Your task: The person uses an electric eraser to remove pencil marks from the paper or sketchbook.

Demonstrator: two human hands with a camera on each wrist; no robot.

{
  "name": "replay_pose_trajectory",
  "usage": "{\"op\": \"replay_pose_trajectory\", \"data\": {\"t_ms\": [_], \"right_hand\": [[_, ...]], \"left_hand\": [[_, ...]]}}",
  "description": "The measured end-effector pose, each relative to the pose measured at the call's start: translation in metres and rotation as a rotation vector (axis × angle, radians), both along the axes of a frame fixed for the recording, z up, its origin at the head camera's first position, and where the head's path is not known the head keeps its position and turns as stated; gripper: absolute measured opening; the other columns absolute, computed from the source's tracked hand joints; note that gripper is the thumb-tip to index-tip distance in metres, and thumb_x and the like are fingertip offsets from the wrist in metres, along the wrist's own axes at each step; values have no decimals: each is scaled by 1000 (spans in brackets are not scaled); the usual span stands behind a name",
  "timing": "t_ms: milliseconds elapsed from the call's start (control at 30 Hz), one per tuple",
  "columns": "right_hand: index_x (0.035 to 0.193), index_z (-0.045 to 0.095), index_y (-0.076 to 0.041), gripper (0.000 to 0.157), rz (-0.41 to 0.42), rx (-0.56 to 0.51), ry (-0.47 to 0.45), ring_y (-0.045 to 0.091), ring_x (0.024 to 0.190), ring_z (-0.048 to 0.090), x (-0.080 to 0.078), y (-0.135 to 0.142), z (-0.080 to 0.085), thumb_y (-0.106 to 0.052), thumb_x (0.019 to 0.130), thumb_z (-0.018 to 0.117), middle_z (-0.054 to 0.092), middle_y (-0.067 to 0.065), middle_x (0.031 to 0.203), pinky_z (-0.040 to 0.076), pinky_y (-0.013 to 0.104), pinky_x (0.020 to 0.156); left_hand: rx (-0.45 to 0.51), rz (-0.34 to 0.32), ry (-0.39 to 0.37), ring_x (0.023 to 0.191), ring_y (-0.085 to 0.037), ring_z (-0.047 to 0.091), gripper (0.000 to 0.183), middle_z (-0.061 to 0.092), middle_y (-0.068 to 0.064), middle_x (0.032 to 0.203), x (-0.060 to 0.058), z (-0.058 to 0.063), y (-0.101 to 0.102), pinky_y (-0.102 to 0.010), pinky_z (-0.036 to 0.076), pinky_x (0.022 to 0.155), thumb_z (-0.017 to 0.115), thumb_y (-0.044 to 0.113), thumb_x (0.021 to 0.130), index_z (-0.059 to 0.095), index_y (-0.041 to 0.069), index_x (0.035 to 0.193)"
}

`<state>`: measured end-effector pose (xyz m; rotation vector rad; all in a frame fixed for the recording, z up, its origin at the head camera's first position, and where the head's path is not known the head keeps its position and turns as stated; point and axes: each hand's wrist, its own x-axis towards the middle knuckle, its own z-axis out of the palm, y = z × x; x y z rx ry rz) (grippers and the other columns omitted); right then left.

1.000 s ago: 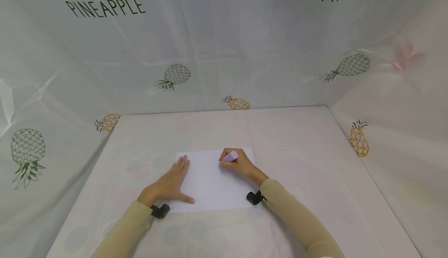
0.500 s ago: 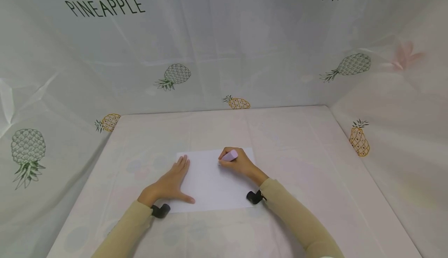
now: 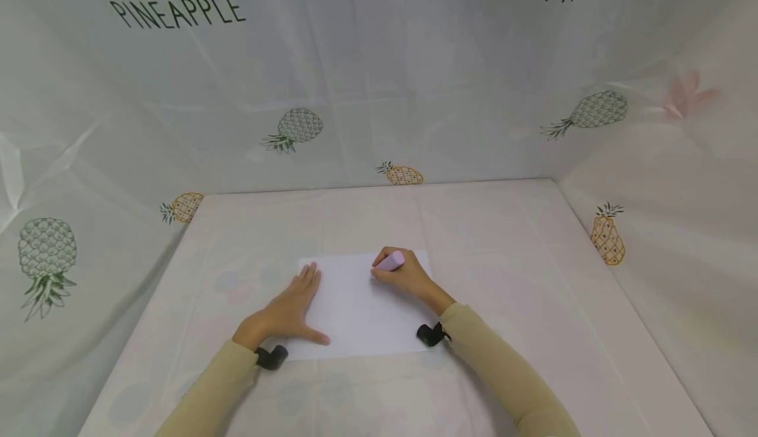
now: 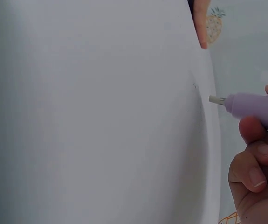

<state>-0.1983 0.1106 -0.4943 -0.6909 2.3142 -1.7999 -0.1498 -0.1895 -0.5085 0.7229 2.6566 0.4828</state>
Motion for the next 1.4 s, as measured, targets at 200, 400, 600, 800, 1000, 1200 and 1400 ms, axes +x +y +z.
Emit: {"op": "replay_pose_trajectory", "data": {"t_ms": [200,400,600,800,1000,1200,1400], "right_hand": [[91,71,-1,9,-21,-2,55,18,75,60,-10,2,-26,1,84,75,70,10,90,52,28,65],[89,70,-3,9,-26,-11,56,17,73,60,-9,1,-28,2,83,74,70,8,89,53,28,63],[91,70,1,10,-36,-3,35,17,75,60,-10,1,-29,6,83,75,70,15,92,52,26,64],[91,68,9,8,-1,1,29,17,77,58,-4,0,-12,11,84,71,69,22,93,51,26,65],[91,67,10,8,17,22,41,18,79,59,5,-1,8,10,84,71,69,23,93,51,27,70],[93,68,10,10,-2,26,40,19,82,59,7,-3,8,9,84,72,69,21,94,51,29,73],[94,67,10,10,-5,14,27,17,78,59,7,-3,9,9,85,71,69,19,92,51,27,68]], "left_hand": [[5,8,-4,151,-36,-5,141,-4,-23,164,0,1,1,-49,8,121,81,71,64,8,-6,157],[27,7,-6,151,-39,-3,139,-2,-25,163,1,4,2,-51,9,120,83,67,64,10,-8,156],[35,5,-3,150,-39,-3,140,-2,-26,163,0,3,1,-52,9,120,83,67,65,10,-9,155],[30,-7,15,150,-40,-2,140,-1,-27,163,0,2,0,-53,9,120,83,68,65,10,-10,155],[29,-5,11,150,-40,-3,140,-2,-27,163,0,2,1,-53,9,120,83,68,65,10,-10,155],[37,-2,-1,150,-40,-3,139,-2,-27,163,1,5,1,-52,9,120,84,66,65,9,-10,155],[32,2,-1,150,-40,-3,139,-1,-27,163,1,5,1,-52,9,120,83,66,65,10,-10,155]]}}
